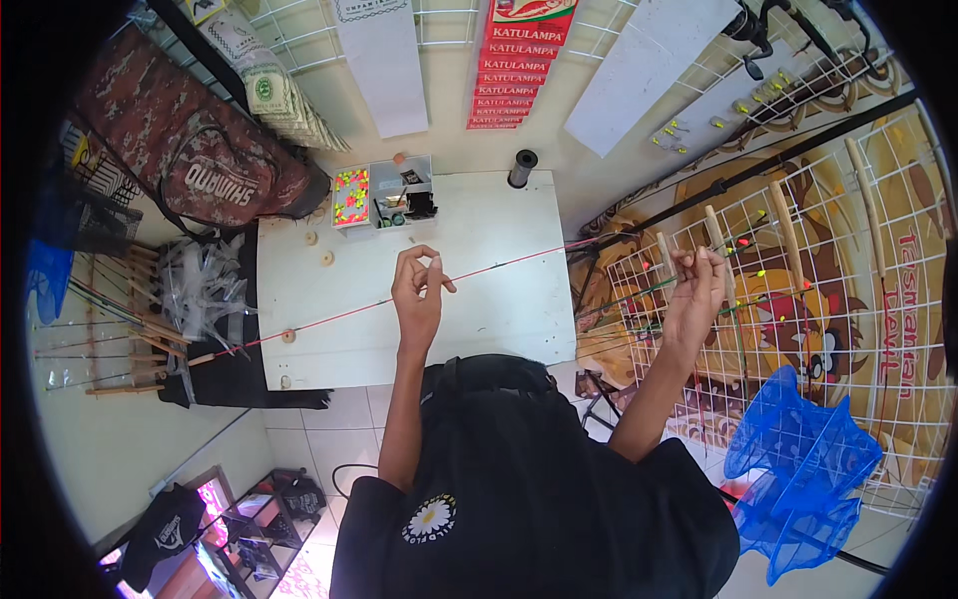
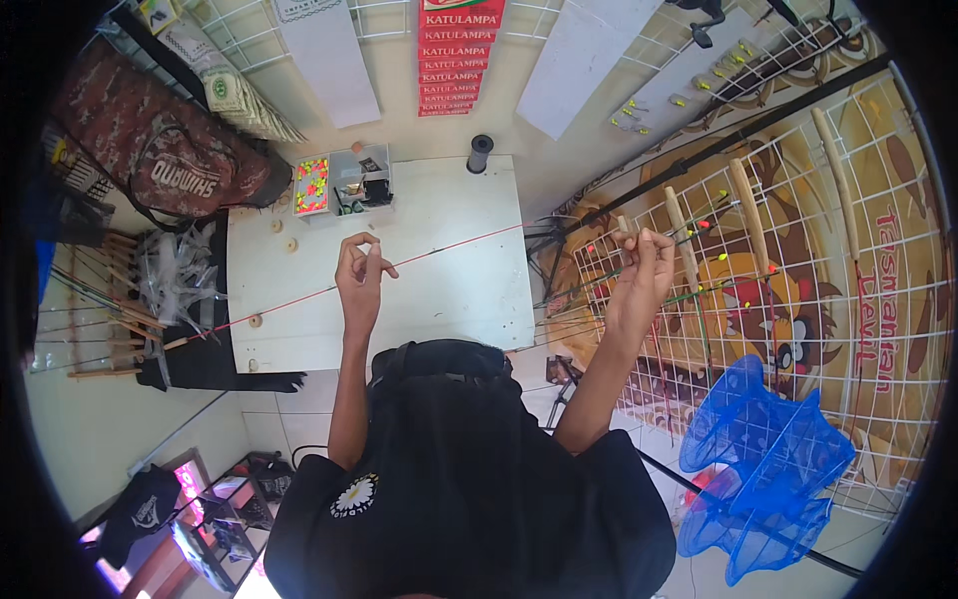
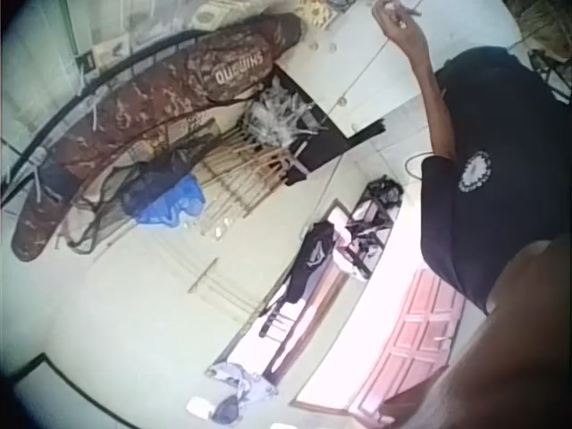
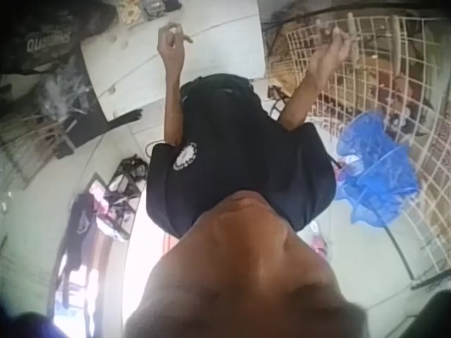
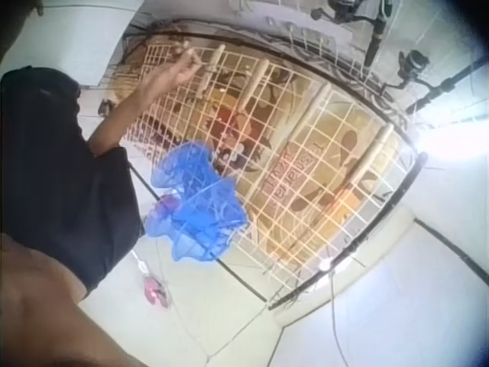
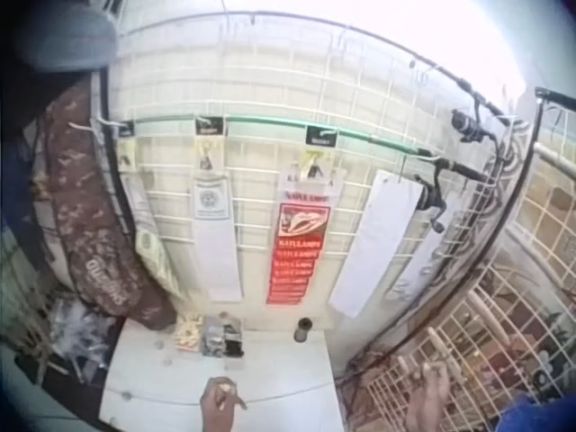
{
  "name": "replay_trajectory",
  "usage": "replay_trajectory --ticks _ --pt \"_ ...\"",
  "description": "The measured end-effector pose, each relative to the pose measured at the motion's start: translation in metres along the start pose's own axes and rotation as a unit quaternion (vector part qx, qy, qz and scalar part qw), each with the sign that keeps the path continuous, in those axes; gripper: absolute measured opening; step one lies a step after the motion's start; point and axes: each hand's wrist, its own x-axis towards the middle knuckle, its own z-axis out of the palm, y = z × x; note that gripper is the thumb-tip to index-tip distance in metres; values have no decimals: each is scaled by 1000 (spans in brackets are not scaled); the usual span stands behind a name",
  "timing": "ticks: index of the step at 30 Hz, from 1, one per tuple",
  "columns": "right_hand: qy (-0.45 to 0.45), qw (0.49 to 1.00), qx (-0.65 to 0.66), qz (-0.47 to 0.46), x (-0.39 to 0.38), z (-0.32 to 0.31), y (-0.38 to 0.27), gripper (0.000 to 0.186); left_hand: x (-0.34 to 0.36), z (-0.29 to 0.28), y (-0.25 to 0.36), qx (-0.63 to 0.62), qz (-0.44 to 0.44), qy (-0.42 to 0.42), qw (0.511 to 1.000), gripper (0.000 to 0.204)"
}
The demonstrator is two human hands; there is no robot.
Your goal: Repair a fishing rod tip by applying a small component to the end of the rod.
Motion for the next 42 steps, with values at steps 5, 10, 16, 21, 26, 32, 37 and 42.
replay_trajectory --ticks 5,10,16,21,26,32,37,42 --pt "29 999 -19 7 6 -4 6 7 2 -11 -2 -113 -87 1 990 26" --pt "2 999 35 27 7 -7 7 8 4 -11 -2 -192 -70 20 979 20" --pt "43 988 138 54 7 1 1 7 -1 -7 0 -173 -81 2 982 21" --pt "-7 985 165 50 7 0 -7 6 -2 -7 6 -116 -110 0 987 28" --pt "-74 995 7 65 -9 12 -18 4 -3 -3 3 -125 -108 -7 986 29" --pt "-343 856 -385 -37 -49 73 -11 8 -6 -2 6 -80 -87 -12 993 30" --pt "-447 721 -517 -116 -59 83 25 9 -4 -8 8 -76 -95 -25 992 33" --pt "-431 701 -557 -109 -61 88 30 10 -4 -20 6 -95 -96 25 991 34"
